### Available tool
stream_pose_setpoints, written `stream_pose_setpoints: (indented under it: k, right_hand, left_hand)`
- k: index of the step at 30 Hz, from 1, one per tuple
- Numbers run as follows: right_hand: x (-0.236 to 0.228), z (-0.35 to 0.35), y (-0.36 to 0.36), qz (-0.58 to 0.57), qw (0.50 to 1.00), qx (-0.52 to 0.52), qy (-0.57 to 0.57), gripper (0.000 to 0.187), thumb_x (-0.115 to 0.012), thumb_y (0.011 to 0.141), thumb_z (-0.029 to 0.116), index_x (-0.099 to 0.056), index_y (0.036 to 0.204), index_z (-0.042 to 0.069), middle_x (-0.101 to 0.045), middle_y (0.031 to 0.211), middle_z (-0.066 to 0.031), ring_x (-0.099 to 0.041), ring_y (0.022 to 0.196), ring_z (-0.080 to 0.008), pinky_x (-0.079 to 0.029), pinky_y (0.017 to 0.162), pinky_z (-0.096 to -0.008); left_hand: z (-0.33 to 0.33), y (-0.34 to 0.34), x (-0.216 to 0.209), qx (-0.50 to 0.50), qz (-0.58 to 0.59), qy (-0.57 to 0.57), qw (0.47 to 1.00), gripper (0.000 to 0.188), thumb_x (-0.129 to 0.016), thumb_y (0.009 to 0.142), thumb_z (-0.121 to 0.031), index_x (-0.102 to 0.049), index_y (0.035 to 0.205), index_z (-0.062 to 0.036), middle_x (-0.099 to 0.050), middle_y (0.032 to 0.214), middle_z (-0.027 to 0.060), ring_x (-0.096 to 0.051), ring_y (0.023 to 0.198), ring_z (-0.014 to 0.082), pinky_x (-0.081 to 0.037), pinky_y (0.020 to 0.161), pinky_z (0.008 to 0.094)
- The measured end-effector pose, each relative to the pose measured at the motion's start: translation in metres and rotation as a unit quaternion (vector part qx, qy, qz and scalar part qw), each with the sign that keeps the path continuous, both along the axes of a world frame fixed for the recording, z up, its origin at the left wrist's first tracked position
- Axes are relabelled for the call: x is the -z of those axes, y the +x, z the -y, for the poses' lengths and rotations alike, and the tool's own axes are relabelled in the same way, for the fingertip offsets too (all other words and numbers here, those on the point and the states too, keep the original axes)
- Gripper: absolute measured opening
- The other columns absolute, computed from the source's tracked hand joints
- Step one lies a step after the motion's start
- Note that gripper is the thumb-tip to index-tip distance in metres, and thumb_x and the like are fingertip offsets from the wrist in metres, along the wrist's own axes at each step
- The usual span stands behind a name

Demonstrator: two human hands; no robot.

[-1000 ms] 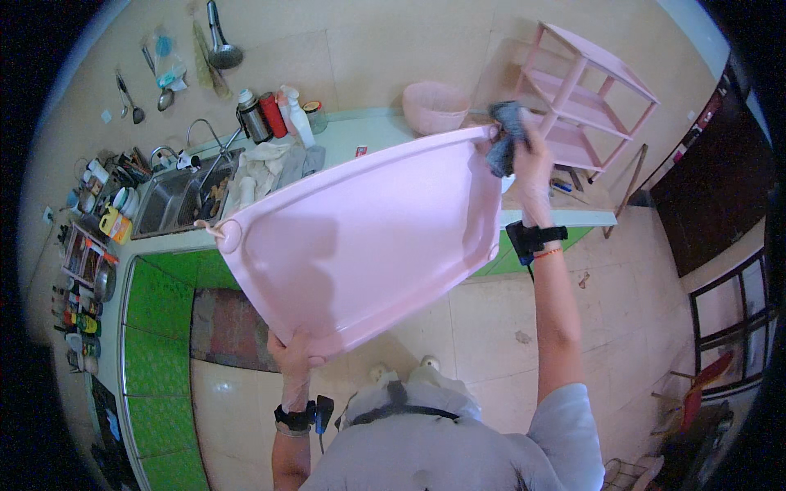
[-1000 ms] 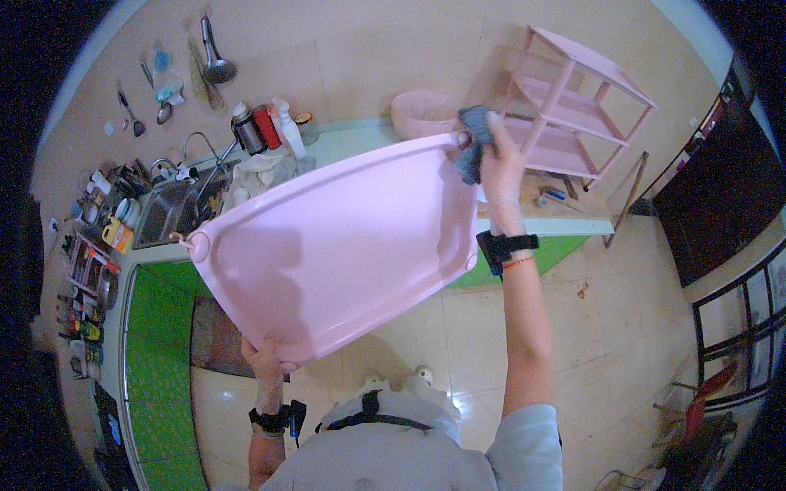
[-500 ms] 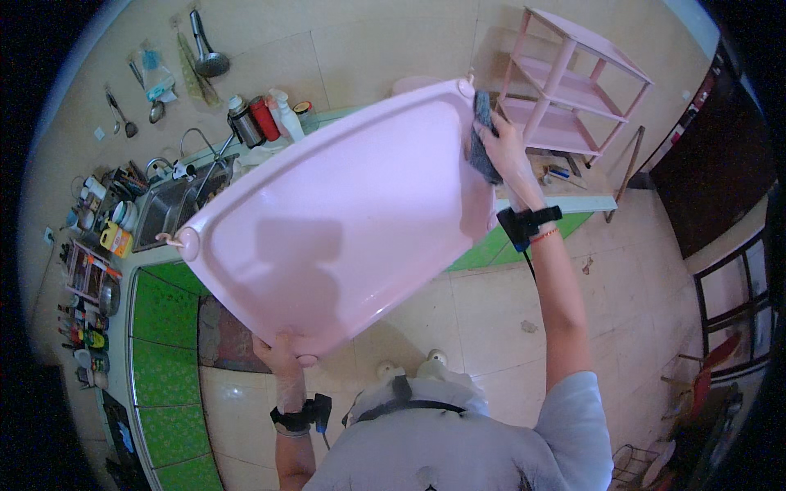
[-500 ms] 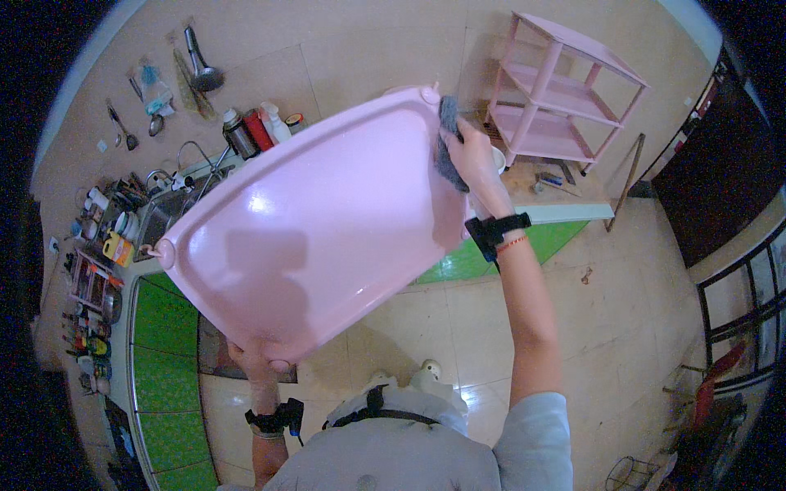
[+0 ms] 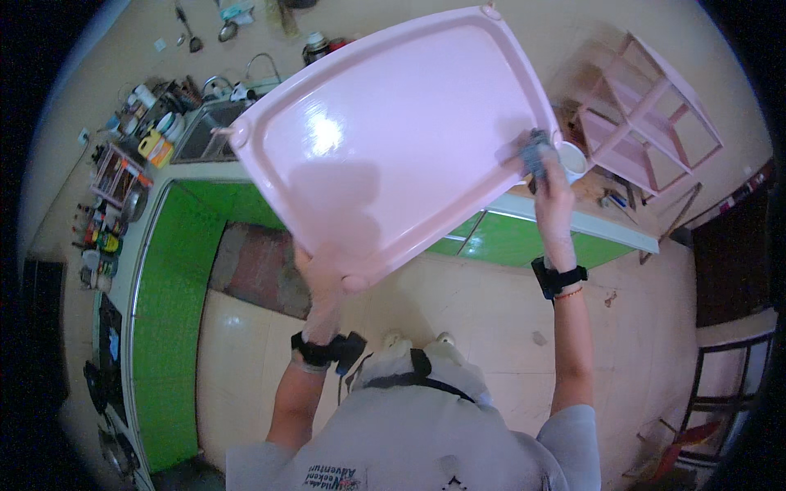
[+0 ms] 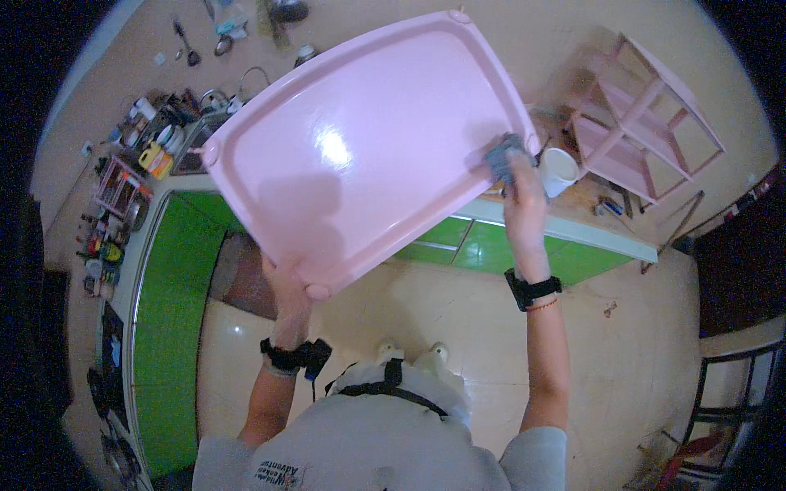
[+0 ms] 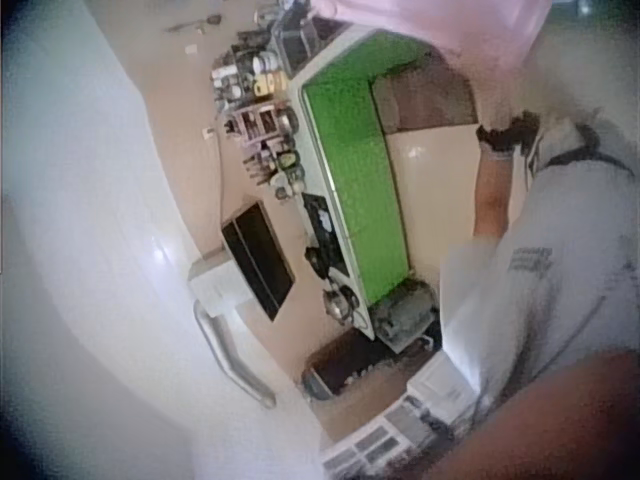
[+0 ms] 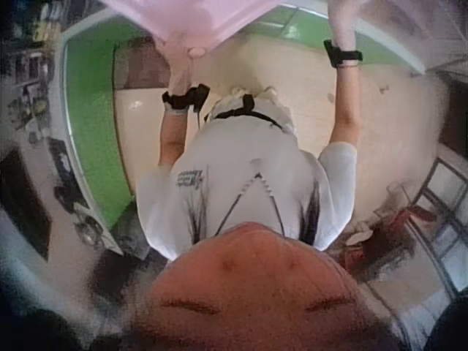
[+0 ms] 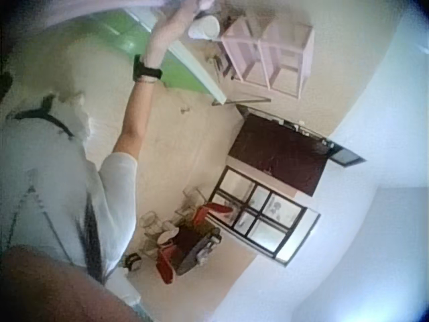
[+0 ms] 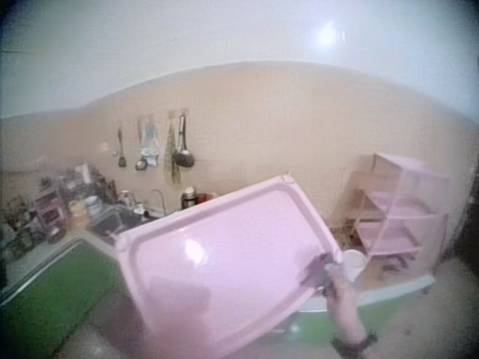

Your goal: The person cleans a pink shelf and then assembles the storage rack by inserting pink poles into the shelves one by one.

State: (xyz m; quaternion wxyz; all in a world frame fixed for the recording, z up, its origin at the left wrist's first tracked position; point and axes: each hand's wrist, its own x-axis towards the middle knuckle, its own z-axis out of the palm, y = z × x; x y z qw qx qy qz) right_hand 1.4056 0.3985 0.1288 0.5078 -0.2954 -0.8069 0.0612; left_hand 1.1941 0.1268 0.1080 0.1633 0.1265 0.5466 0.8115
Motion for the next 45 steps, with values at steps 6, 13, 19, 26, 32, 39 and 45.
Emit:
stream_pose_setpoints:
  k: [6,13,19,26,32,39,45]
  right_hand:
    - [0.045,0.090,-0.047,0.172,0.969,-0.176,0.024,0.046,-0.049,0.074,-0.006,-0.052,0.118,0.006,-0.050,0.123,-0.0146,-0.043,0.119,-0.0288,-0.031,0.102,-0.0445]
    - [0.028,0.190,-0.083,0.144,0.931,-0.331,-0.046,0.046,-0.050,0.070,-0.007,-0.054,0.115,0.003,-0.054,0.116,-0.0154,-0.050,0.112,-0.0292,-0.038,0.097,-0.0420]
    - [0.033,0.180,-0.095,0.187,0.911,-0.353,-0.104,0.045,-0.049,0.067,-0.006,-0.057,0.110,0.005,-0.058,0.107,-0.0133,-0.055,0.100,-0.0297,-0.044,0.086,-0.0385]
    - [0.014,0.165,-0.085,0.293,0.905,-0.307,-0.023,0.029,-0.049,0.073,0.007,-0.060,0.100,0.008,-0.060,0.095,-0.0067,-0.056,0.093,-0.0231,-0.046,0.080,-0.0338]
    - [0.015,0.106,-0.031,0.328,0.932,-0.151,-0.023,0.040,-0.057,0.061,-0.004,-0.060,0.099,0.007,-0.060,0.096,-0.0091,-0.055,0.094,-0.0279,-0.045,0.081,-0.0357]
    - [0.020,0.082,0.009,-0.034,0.914,-0.131,-0.383,0.035,-0.050,0.080,-0.005,-0.052,0.114,0.000,-0.059,0.102,-0.0070,-0.056,0.093,-0.0170,-0.044,0.085,-0.0281]
    - [0.027,0.082,0.006,-0.372,0.700,-0.249,-0.557,0.035,-0.051,0.086,0.004,-0.044,0.120,0.000,-0.056,0.107,-0.0062,-0.056,0.092,-0.0151,-0.046,0.084,-0.0296]
  left_hand:
    - [-0.021,0.003,-0.005,-0.003,-0.059,-0.019,0.998,0.033,-0.053,0.083,-0.004,-0.044,0.114,0.0011,-0.054,0.102,0.0075,-0.055,0.085,0.0142,-0.047,0.073,0.0273]
    - [-0.030,-0.006,0.015,0.017,-0.043,-0.053,0.998,0.040,-0.048,0.076,0.003,-0.045,0.116,0.0013,-0.054,0.104,0.0081,-0.054,0.089,0.0165,-0.046,0.075,0.0273]
    - [-0.024,-0.003,0.019,0.026,-0.120,-0.105,0.987,0.041,-0.049,0.075,0.002,-0.045,0.116,0.0027,-0.054,0.105,0.0081,-0.052,0.092,0.0164,-0.042,0.081,0.0285]
    - [-0.027,0.000,0.029,0.025,-0.087,-0.056,0.994,0.043,-0.049,0.071,0.004,-0.046,0.114,0.0038,-0.054,0.104,0.0092,-0.052,0.094,0.0177,-0.041,0.085,0.0294]
    - [-0.022,-0.001,0.020,0.030,-0.098,-0.063,0.993,0.044,-0.052,0.073,0.002,-0.046,0.116,0.0041,-0.054,0.106,0.0097,-0.053,0.096,0.0184,-0.040,0.086,0.0297]
    - [-0.002,-0.024,0.032,0.045,-0.147,-0.105,0.982,0.040,-0.051,0.076,0.001,-0.047,0.116,0.0034,-0.055,0.105,0.0093,-0.052,0.095,0.0169,-0.041,0.083,0.0292]
    - [0.020,-0.062,0.072,0.034,-0.108,-0.099,0.989,0.041,-0.051,0.080,0.000,-0.043,0.120,0.0029,-0.053,0.108,0.0099,-0.051,0.096,0.0183,-0.043,0.082,0.0304]
